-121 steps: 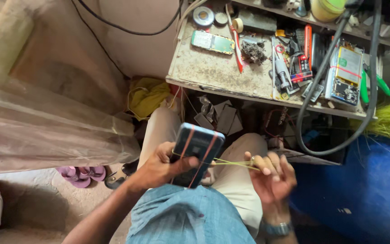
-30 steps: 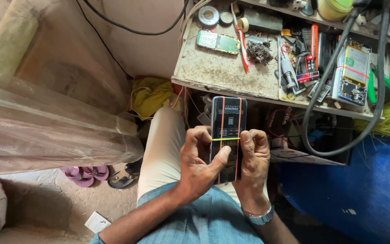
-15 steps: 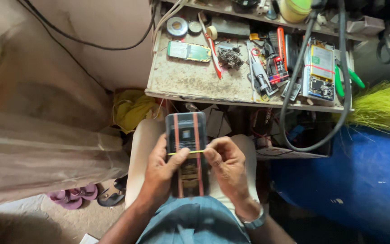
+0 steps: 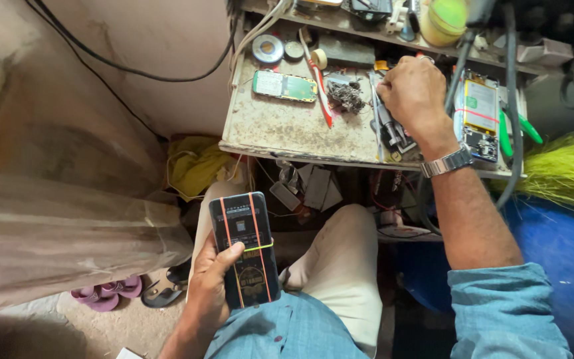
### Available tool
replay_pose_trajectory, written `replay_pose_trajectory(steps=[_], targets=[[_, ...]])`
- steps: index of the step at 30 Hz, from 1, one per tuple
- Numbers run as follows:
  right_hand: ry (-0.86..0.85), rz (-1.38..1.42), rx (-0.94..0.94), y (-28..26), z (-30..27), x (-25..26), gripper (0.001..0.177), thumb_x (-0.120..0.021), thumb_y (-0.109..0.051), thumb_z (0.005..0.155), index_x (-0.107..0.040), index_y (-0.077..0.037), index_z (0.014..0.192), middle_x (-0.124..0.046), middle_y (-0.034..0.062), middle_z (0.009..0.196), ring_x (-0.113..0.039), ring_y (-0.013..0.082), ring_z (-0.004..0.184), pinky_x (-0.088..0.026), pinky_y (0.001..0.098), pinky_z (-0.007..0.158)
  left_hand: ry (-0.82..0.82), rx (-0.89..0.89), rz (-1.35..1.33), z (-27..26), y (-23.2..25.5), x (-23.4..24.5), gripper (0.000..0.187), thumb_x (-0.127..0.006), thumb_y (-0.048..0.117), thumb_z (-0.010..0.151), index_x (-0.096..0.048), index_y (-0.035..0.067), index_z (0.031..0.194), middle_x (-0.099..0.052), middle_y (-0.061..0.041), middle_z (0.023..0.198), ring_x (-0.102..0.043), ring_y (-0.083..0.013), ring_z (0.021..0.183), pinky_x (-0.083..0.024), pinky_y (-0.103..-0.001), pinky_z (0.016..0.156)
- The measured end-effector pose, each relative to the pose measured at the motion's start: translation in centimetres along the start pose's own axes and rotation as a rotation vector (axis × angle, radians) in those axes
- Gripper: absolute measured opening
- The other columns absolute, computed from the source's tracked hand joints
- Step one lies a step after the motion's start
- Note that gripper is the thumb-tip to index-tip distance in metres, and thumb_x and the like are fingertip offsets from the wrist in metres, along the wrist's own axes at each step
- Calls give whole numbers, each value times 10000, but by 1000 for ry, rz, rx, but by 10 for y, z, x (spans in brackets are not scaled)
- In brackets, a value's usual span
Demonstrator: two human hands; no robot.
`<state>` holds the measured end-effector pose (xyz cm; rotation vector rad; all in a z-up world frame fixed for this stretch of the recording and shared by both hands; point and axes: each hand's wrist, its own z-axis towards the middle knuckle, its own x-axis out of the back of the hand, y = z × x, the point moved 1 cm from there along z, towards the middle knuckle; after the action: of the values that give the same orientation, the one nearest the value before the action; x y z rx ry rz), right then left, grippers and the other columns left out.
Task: The person works on a disassembled mobile phone by placing a battery inside and then securing the back cover onto the device with rubber bands.
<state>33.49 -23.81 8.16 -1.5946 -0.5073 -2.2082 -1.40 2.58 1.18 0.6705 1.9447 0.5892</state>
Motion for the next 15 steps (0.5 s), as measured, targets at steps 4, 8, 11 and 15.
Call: replay_pose_trajectory(steps=[4, 8, 11, 15], targets=[[-19, -80, -3, 4, 0, -8, 227, -806, -302, 922, -809, -77, 895, -709, 139, 983, -669, 361, 944, -545, 480, 819, -58, -96, 122, 3, 3, -1, 383, -599, 88, 965, -537, 20, 1336, -714, -117, 1085, -724, -175, 903, -617, -350, 773], [133, -97, 75, 5, -4, -4, 231, -774, -282, 956, -781, -65, 877, -676, 156, 958, -644, 363, 926, -542, 473, 799, -117, -177, 256, 3, 14, -11, 505, -596, 60, 976, -446, 21, 1457, -661, -113, 1224, -656, -169, 1031, -569, -332, 868], [315, 28, 93, 7, -14, 16, 214, -687, -212, 1037, -722, -36, 919, -648, 147, 976, -627, 325, 972, -523, 469, 888, -120, -346, 368, 2, 19, -22, 727, -609, 33, 928, -269, 97, 1567, -530, -52, 1435, -542, -140, 1261, -470, -284, 1025], [171, 681, 165, -49, -62, 45, 239, -567, -212, 1154, -575, -53, 977, -591, 59, 971, -573, 182, 890, -501, 327, 774, -224, -476, 602, 5, 24, -25, 551, -605, 15, 976, -449, 53, 1503, -539, -79, 1498, -510, -173, 1392, -410, -294, 1128]])
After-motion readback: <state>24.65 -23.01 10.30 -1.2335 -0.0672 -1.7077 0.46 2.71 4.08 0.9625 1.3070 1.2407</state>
